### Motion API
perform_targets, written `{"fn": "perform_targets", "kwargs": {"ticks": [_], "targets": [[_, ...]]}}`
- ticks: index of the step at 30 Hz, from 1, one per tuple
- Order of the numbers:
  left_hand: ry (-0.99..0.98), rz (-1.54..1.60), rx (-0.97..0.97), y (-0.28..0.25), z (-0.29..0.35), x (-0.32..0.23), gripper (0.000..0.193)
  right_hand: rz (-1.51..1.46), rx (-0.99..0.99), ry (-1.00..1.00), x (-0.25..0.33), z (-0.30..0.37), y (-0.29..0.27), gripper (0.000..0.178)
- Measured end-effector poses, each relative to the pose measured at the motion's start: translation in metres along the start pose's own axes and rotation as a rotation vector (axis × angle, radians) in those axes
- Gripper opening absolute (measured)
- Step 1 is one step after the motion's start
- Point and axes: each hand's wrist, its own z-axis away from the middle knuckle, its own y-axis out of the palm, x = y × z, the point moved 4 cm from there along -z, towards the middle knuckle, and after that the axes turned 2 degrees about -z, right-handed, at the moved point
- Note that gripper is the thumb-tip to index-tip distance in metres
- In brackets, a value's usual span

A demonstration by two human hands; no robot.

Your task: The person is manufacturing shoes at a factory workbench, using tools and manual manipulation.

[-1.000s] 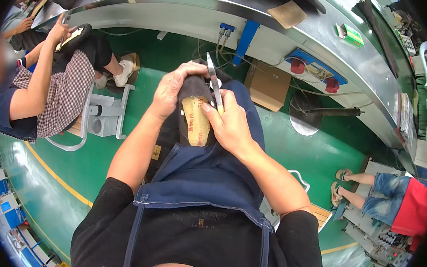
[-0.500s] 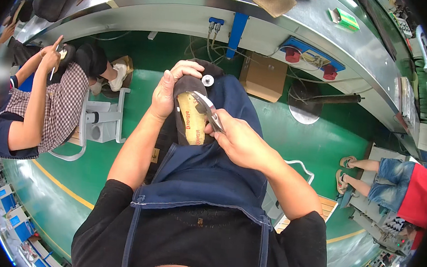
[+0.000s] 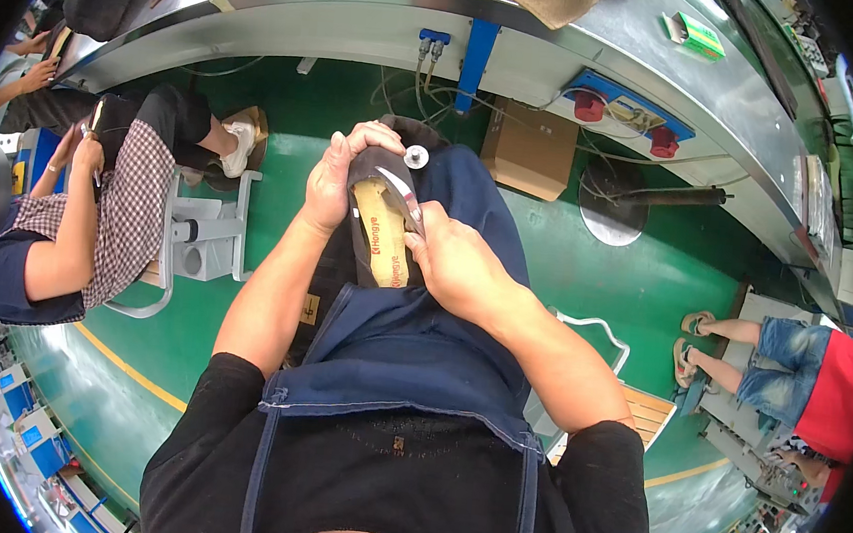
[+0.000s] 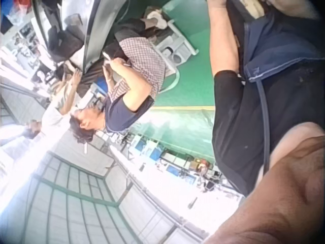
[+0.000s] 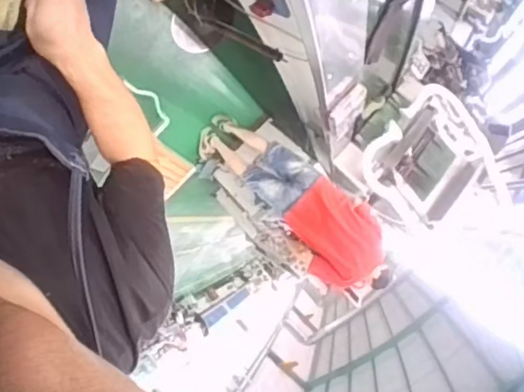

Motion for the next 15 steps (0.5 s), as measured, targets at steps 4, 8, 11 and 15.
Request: {"fn": "perform_targets", "kwargs": {"ticks": [4,8,11,15], "targets": [[-0.01,-0.026,0.055,0.001,0.007,-0.001,0.079,0.123,0.031,0.022,-0.001,0.01,0.001,0.026],[-0.018,-0.087,0.082,0.005,0.01,-0.011,0.071,0.179,0.061,0.052,0.0,0.019,-0.003,0.025],[-0.088,-0.142,0.076,0.009,0.016,-0.021,0.061,0.171,0.027,0.028,0.001,0.021,-0.002,0.024],[-0.133,-0.167,0.119,0.006,0.022,-0.031,0.042,0.076,0.101,0.02,0.0,0.022,-0.005,0.023]]}}
